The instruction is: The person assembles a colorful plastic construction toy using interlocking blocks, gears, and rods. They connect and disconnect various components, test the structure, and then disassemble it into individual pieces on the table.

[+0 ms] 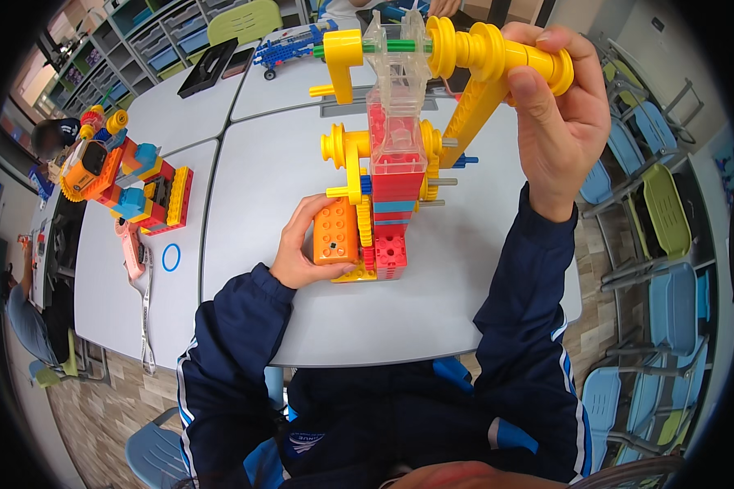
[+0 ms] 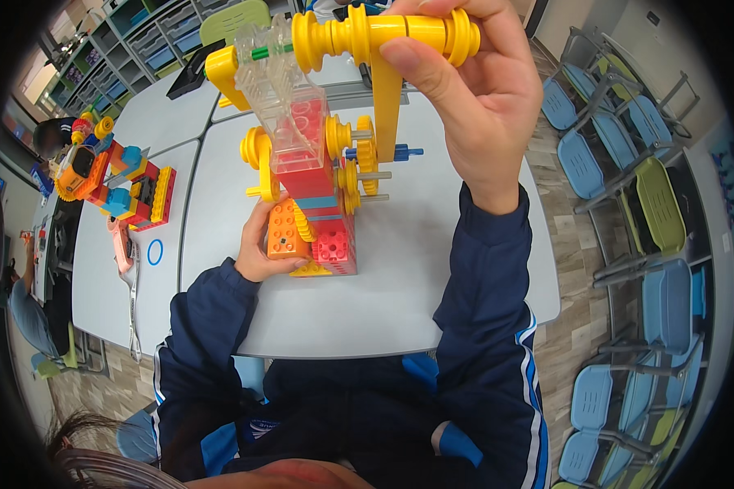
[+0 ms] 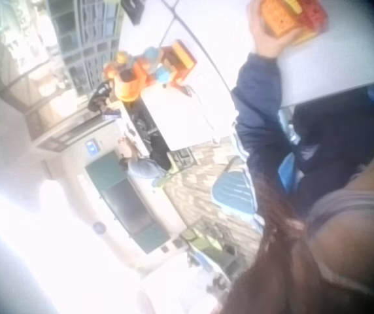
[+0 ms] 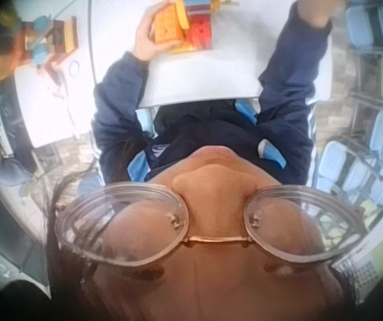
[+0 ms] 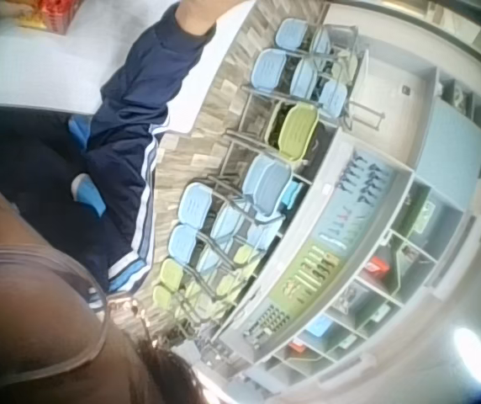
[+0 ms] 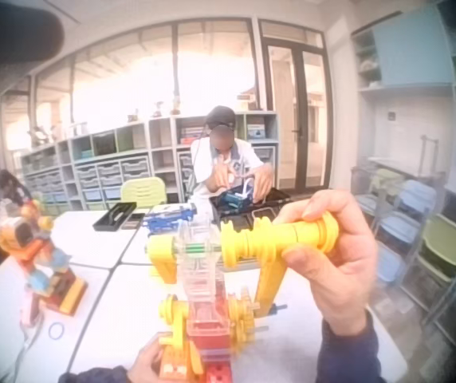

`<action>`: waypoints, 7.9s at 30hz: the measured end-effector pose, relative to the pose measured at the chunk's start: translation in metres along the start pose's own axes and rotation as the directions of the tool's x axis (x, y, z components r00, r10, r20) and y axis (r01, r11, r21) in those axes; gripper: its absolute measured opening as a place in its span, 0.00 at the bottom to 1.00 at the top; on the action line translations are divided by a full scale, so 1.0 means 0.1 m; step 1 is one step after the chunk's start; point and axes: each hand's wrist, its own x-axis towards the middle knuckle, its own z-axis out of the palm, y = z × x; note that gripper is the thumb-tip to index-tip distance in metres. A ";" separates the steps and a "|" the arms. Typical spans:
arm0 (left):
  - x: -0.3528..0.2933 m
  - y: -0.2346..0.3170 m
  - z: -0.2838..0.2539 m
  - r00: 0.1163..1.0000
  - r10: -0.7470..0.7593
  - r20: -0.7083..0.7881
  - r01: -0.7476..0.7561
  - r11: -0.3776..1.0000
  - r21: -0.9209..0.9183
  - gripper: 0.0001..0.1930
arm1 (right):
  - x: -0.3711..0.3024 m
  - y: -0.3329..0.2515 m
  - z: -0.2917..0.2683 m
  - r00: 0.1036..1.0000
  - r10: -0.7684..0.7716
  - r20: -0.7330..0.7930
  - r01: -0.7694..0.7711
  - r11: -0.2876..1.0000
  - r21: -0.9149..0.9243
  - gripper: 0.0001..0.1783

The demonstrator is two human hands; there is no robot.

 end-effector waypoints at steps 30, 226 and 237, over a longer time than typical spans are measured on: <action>1.23 1.74 -0.27 0.873 0.465 -0.150 -0.426 0.875 0.232 0.46 | 0.05 -0.10 0.08 0.996 -0.043 -0.072 0.037 0.996 -0.082 0.22; 1.40 1.65 -0.02 0.908 0.372 -0.193 -0.383 0.924 -0.023 0.34 | -1.01 2.30 -0.36 0.630 0.695 0.346 -0.224 0.590 -0.776 0.15; 1.41 1.64 -0.03 0.847 0.504 -0.170 -0.515 0.857 -0.023 0.33 | -1.22 2.28 -0.24 0.502 0.763 0.407 -0.232 0.572 -0.787 0.14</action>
